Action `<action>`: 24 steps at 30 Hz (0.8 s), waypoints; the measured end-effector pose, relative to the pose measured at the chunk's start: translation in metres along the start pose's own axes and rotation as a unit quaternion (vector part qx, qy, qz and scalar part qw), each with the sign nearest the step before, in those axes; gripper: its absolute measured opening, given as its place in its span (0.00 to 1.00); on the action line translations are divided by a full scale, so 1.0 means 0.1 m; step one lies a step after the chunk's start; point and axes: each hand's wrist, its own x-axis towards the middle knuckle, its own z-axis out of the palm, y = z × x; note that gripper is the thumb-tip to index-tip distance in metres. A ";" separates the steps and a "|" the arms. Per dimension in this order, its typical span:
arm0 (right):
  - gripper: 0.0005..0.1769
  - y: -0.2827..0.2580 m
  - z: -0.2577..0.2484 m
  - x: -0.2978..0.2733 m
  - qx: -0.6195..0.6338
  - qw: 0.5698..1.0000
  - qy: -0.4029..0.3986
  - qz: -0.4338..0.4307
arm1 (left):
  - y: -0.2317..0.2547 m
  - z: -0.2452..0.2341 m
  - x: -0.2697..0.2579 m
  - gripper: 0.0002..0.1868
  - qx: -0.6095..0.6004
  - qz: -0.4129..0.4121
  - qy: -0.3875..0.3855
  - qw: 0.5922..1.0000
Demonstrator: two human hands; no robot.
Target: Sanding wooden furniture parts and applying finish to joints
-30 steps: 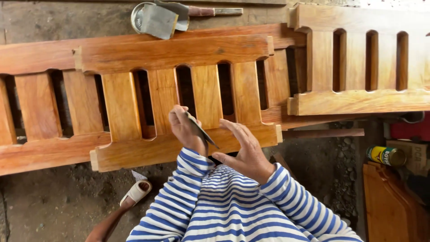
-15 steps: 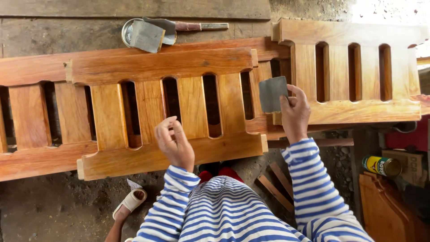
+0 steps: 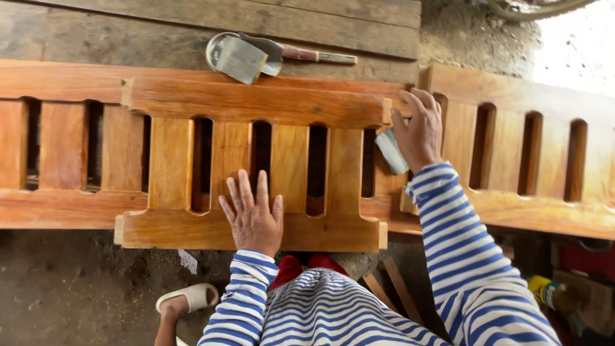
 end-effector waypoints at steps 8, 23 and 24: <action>0.20 -0.50 1.01 1.14 0.066 0.974 -0.099 -0.190 | -0.04 0.12 -0.01 0.36 0.060 -0.001 0.021 0.998; 0.11 -0.80 1.24 1.49 -0.039 0.965 -0.238 -0.103 | 0.00 0.02 0.02 0.33 0.037 -0.013 0.008 0.999; 0.11 -0.77 1.16 1.48 -0.035 0.963 -0.246 -0.106 | 0.00 0.01 0.02 0.32 0.034 -0.012 0.015 0.999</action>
